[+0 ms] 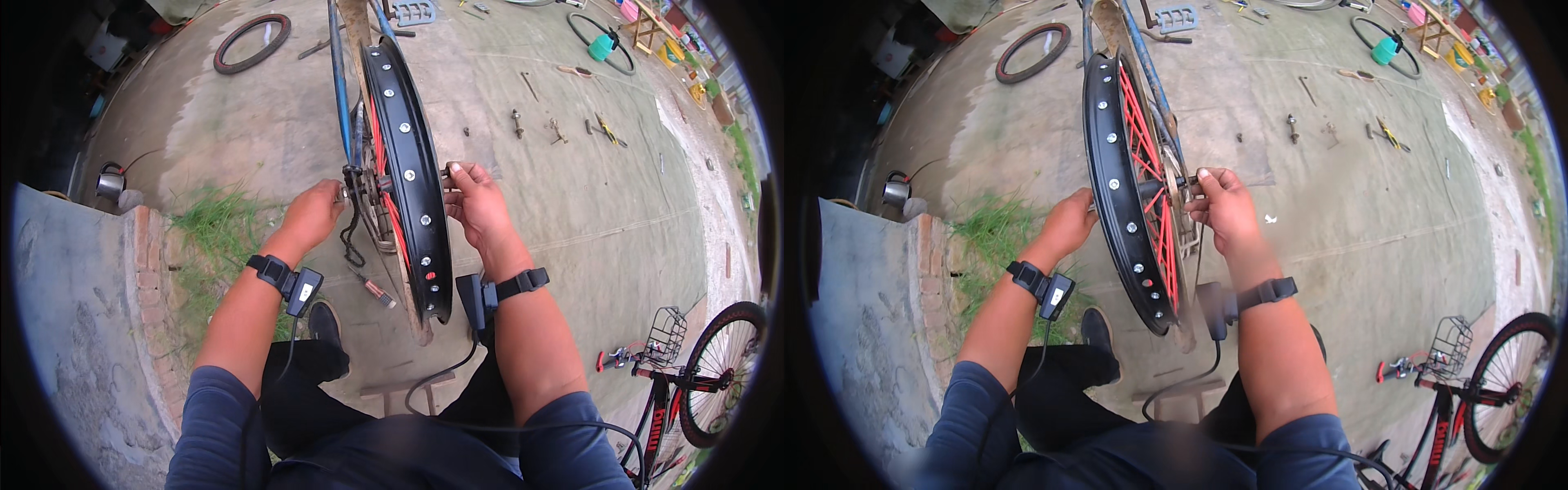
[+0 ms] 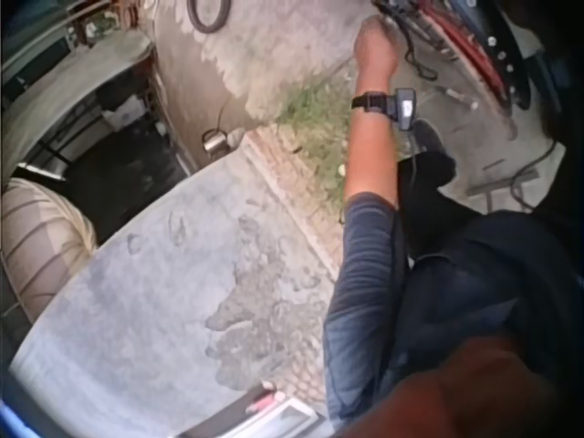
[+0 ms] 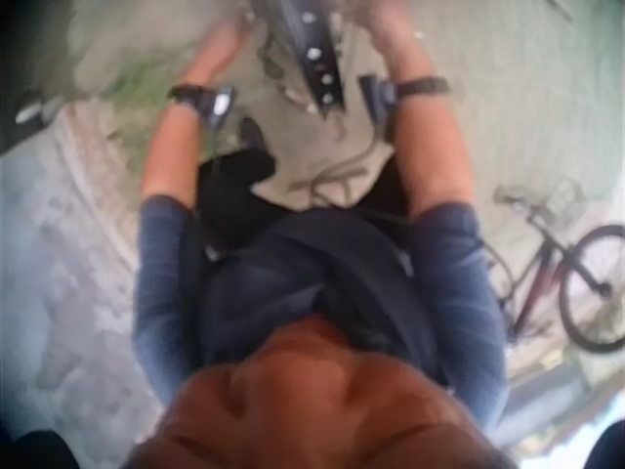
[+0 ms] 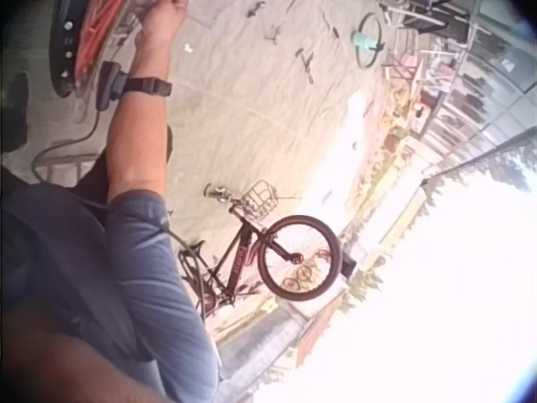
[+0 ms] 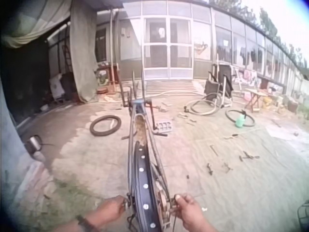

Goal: The person adjusts the rear wheel of a bicycle, using a wrench to tighten the axle nuts and checking the wheel alignment. The person also briefly handles a screwdriver and moves around the workspace to access tools.

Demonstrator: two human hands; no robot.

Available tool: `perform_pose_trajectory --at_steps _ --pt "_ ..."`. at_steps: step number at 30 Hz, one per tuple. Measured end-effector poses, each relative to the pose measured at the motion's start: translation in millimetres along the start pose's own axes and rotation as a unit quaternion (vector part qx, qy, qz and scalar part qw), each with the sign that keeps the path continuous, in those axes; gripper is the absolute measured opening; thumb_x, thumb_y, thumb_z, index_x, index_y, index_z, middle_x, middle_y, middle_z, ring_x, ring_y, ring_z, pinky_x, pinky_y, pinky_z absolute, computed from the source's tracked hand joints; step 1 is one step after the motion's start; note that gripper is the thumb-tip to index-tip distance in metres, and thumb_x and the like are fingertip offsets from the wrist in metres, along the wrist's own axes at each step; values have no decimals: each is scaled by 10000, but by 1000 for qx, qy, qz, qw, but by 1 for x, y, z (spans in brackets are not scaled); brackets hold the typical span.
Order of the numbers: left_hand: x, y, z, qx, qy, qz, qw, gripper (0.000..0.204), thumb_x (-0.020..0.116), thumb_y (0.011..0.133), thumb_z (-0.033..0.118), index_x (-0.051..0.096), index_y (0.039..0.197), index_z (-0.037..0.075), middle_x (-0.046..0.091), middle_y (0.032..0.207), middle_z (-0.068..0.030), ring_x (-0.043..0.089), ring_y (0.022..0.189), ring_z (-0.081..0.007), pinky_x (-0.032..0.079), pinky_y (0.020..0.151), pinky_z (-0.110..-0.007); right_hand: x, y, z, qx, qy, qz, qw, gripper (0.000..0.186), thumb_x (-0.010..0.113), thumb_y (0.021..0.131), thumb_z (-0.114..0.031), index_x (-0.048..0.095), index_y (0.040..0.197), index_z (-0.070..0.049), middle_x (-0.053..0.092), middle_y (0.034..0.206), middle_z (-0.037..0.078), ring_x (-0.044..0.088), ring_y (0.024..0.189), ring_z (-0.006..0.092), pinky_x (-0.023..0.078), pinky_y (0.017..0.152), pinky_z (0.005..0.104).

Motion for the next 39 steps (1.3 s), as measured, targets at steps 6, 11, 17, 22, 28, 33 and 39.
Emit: perform_pose_trajectory --at_steps 6,11,17,22,28,33,39 --pt "-41 13 24 107 165 167 966 157 588 869 58 617 1023 66 633 1162 -86 632 1024 -322 548 818 -440 -1 -1 1 7 2 -1 1000 196 638 1013 -265 591 1118 -106 649 907 28 664 649 136 537 566 260" --pt "-17 -20 -18 23 194 114 974 166 598 910 84 562 1067 41 656 1043 -144 640 897 -365 546 754 -461 1 0 2 5 -5 1 1000 195 635 1014 -263 591 1121 -107 650 911 29 663 647 137 536 567 261" --pt "28 -67 -26 -133 -319 -61 936 311 510 1071 294 529 1094 -15 632 750 -129 579 568 -204 483 536 -337 1 0 1 0 -3 8 1000 205 633 1014 -271 583 1126 -108 655 904 29 664 645 144 530 561 271" --pt "29 -82 33 -229 -641 -168 714 434 446 1097 395 567 1172 -16 647 780 -107 470 530 -93 329 440 -225 0 1 0 -4 2 2 1000 206 633 1015 -273 580 1129 -110 655 898 28 665 639 146 532 561 273" --pt "27 -76 51 -238 -711 -146 645 473 434 1098 407 593 1179 -32 612 733 -91 399 471 -69 296 416 -221 1 1 2 -2 4 -1 1000 202 634 1015 -264 580 1130 -107 657 900 29 663 647 144 534 563 269" --pt "28 -70 50 -247 -696 -138 660 482 439 1097 402 591 1183 -47 597 703 -76 385 453 -61 285 412 -221 1 0 0 -2 -4 -3 1000 200 630 1018 -260 580 1130 -102 655 905 29 661 654 140 537 566 266" --pt "24 -67 44 -257 -694 -131 660 497 466 1087 411 587 1183 -61 587 667 -56 365 425 -55 269 395 -230 2 1 1 -3 0 -6 1000 208 629 1018 -263 579 1136 -99 654 912 33 662 657 140 540 569 264"
Point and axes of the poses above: each hand's wrist, its own y-axis towards the middle knuckle, its own x-axis out of the palm, z = x × y, the point moved 10 cm from there along y, towards the middle knuckle
